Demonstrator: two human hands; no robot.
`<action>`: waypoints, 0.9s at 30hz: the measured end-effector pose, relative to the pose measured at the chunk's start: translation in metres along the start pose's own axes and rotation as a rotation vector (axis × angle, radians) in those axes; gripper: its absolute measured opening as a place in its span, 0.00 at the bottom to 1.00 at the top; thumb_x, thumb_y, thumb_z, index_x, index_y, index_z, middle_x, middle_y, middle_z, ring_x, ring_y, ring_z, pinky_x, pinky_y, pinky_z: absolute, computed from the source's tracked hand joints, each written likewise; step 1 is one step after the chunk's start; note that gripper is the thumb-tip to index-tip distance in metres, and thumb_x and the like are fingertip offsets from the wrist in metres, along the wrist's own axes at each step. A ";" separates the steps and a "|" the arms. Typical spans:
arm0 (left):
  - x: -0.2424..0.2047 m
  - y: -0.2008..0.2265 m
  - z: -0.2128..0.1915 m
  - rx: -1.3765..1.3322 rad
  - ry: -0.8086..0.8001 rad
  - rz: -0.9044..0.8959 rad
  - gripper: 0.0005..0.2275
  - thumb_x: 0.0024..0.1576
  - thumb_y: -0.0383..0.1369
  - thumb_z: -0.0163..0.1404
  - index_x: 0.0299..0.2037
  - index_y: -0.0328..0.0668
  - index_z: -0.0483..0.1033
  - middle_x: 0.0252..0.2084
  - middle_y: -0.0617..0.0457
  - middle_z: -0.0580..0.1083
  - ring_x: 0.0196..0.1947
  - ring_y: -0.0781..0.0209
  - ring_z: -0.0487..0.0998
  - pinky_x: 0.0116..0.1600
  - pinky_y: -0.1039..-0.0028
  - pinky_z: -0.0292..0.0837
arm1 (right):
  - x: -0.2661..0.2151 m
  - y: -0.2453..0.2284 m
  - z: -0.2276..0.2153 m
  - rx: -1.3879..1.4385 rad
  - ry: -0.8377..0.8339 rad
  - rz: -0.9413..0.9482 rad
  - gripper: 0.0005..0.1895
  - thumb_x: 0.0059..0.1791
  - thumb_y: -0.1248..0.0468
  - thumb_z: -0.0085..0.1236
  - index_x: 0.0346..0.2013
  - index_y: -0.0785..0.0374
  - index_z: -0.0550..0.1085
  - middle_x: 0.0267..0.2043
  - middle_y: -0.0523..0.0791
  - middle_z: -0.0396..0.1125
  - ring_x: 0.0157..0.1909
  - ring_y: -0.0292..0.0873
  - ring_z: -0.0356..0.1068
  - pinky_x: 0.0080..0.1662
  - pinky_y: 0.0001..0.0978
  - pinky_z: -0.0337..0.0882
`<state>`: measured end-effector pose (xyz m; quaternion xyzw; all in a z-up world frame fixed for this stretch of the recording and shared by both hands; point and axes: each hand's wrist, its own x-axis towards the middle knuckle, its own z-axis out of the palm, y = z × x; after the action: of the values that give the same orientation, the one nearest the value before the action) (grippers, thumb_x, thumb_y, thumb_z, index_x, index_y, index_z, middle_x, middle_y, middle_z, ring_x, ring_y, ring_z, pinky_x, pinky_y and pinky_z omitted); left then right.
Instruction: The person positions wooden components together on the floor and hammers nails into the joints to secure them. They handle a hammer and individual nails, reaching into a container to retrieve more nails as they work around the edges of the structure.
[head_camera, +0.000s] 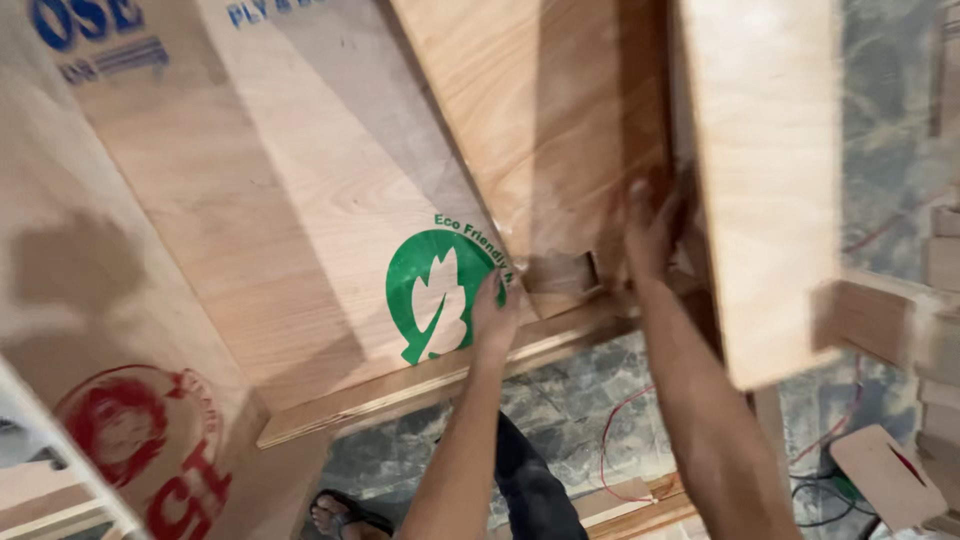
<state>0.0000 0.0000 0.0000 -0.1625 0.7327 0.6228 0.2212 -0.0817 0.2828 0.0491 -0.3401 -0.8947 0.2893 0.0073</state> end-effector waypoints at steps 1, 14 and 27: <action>0.014 0.000 0.012 0.011 -0.003 -0.041 0.25 0.61 0.43 0.52 0.63 0.32 0.68 0.61 0.35 0.73 0.61 0.46 0.74 0.64 0.68 0.65 | 0.018 0.007 0.011 0.065 0.076 -0.008 0.44 0.61 0.43 0.51 0.80 0.61 0.43 0.84 0.54 0.35 0.84 0.58 0.36 0.79 0.50 0.42; 0.005 0.117 -0.104 -0.058 0.326 -0.090 0.22 0.69 0.44 0.48 0.33 0.27 0.74 0.26 0.37 0.68 0.29 0.56 0.67 0.36 0.62 0.67 | -0.030 -0.125 -0.025 0.223 -0.103 -0.159 0.25 0.62 0.49 0.54 0.35 0.71 0.70 0.32 0.42 0.62 0.37 0.38 0.59 0.42 0.34 0.62; -0.176 0.314 -0.401 0.362 0.470 0.059 0.27 0.68 0.45 0.39 0.25 0.26 0.72 0.21 0.32 0.68 0.20 0.38 0.72 0.31 0.50 0.62 | -0.289 -0.381 -0.129 0.691 -0.156 -0.219 0.22 0.60 0.56 0.60 0.27 0.63 0.66 0.27 0.34 0.52 0.32 0.31 0.48 0.33 0.29 0.52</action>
<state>-0.0610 -0.3479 0.4076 -0.2390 0.8673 0.4334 0.0526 -0.0631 -0.0572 0.4089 -0.1969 -0.7733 0.5968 0.0840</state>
